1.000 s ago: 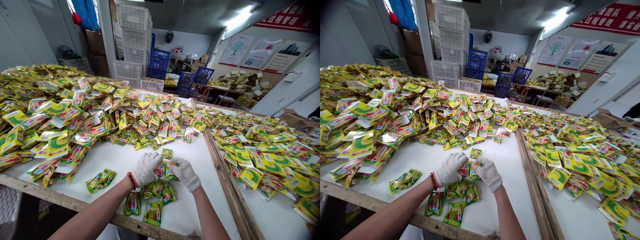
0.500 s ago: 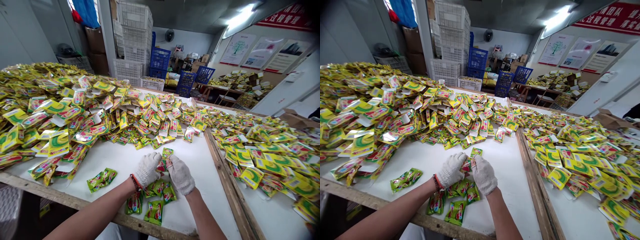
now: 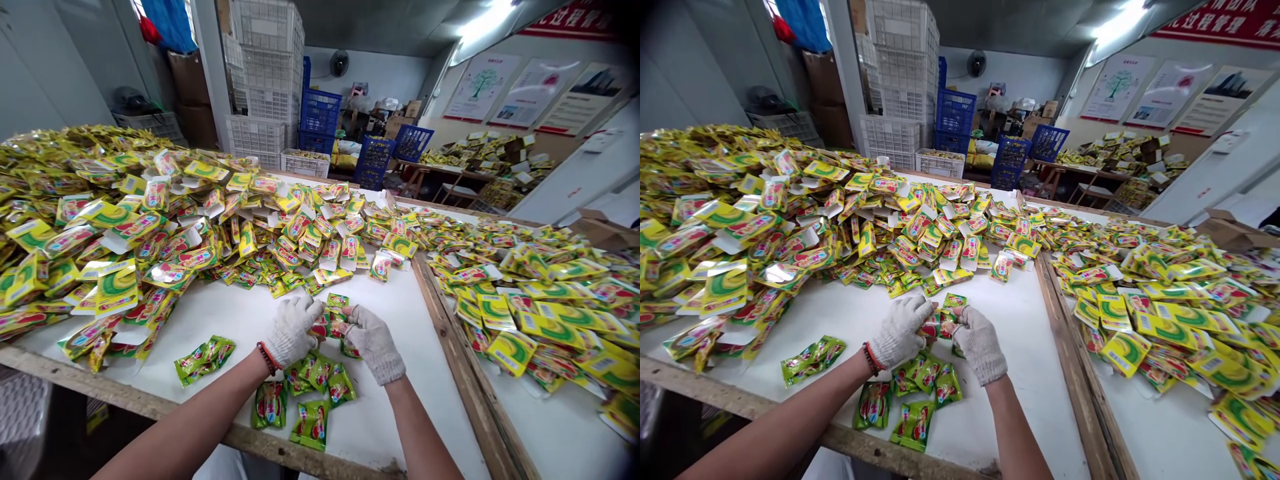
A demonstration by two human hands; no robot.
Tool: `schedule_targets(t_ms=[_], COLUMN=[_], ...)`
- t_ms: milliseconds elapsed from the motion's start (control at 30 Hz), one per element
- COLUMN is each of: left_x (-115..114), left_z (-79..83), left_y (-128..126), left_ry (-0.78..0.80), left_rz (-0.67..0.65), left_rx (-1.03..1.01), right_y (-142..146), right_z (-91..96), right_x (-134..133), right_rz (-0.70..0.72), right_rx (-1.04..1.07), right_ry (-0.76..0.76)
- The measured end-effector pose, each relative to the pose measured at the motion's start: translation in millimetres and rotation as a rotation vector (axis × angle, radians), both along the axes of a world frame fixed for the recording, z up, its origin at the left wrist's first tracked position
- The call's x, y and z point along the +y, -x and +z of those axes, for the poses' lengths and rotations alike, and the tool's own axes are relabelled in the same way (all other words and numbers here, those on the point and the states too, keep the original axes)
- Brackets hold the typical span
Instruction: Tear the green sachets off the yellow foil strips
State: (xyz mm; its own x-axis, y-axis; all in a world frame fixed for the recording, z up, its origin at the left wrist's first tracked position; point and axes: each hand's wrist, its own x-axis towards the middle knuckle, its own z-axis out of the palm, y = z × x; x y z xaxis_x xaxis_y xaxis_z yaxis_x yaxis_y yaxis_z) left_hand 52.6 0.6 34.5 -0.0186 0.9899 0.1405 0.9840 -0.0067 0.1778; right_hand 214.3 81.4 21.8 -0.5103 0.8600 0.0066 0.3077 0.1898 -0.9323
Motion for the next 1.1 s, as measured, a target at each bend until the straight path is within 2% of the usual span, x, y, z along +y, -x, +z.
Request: schedule_targets(t_ms=[100, 233, 367, 500, 600, 700, 767, 833, 900, 1000, 1100], left_x=[0.5, 1.1, 1.2, -0.4, -2.1, -2.5, -1.7, -0.9, -0.8, -2.2, -2.8], left_z=[-0.9, -0.4, -0.8, -1.5, 0.2, 1.8, -0.1, -4.6, -9.0, -9.5, -5.3], left_y=[-0.7, -3.5, -2.6, -0.5, 4.4, 12.1, 16.9, 19.9, 20.5, 17.5, 12.9], left_ry=[0.028, 0.021, -0.008, 0.051, -0.030, -0.209, -0.192, -0.085, 0.000, 0.044, 0.037], left_rz=[-0.006, 0.013, 0.058, 0.003, -0.091, 0.006, 0.069, 0.073, 0.073, 0.072, 0.078], left_rx=[-0.008, -0.006, -0.012, -0.043, -0.293, -0.661, -0.874, -1.030, -1.113, -1.119, -1.154], right_y=[1.6, 3.7, 2.1, 2.8, 5.5, 7.1, 5.8, 2.4, -2.2, -6.9, -5.9], right_z=[-0.4, 5.6, 17.5, 16.7, 9.0, 4.6, 4.9, 6.2, 7.4, 7.6, 6.5], right_x=[-2.7, -9.3, -17.8, -22.0, -17.1, -10.8, -9.4, -10.9, -14.1, -18.6, -18.9], right_rz=[-0.042, 0.046, 0.052, 0.263, 0.224, 0.106, 0.058, 0.063, 0.138, 0.270, 0.232], right_rx=[-0.010, -0.008, 0.056, 0.060, 0.076, 0.095, 0.103, 0.121, 0.169, 0.235, 0.189], right_ry=[0.048, 0.183, 0.322, 0.466, 0.448, 0.395, 0.368, 0.375, 0.435, 0.543, 0.540])
